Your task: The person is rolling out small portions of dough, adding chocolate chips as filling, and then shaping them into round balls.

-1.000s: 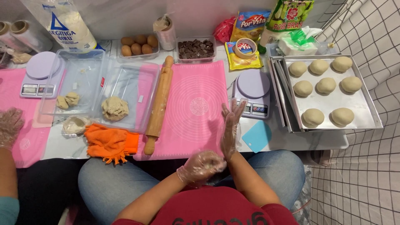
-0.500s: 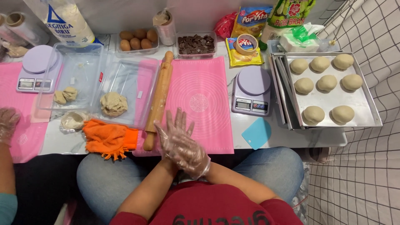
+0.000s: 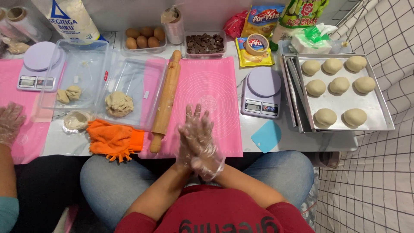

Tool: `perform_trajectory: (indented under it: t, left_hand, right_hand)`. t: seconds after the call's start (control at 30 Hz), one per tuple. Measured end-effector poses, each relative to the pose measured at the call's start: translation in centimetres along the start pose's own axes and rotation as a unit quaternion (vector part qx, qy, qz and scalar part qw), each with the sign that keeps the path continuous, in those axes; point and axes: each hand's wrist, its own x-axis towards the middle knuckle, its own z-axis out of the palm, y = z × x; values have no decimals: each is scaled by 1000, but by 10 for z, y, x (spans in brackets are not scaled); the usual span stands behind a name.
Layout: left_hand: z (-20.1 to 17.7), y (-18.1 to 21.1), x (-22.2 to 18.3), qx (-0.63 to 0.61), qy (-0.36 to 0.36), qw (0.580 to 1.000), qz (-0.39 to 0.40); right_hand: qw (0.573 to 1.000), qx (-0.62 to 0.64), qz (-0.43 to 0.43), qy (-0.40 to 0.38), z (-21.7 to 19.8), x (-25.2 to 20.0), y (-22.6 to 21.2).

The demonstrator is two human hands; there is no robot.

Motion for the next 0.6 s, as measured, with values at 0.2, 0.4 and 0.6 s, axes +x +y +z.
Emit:
perform_trajectory:
  t: [0.2, 0.4, 0.6]
  left_hand:
    - [-8, -6, -3, -252, -72, 965, 8]
    - [68, 8, -1, 21, 327, 923, -200]
    - [-43, -13, -13, -176, 70, 982, -5]
  right_hand:
    - [959, 251, -29, -126, -22, 17, -7]
    - [900, 183, 243, -311, -32, 3, 30]
    - [948, 248, 48, -196, -12, -36, 22]
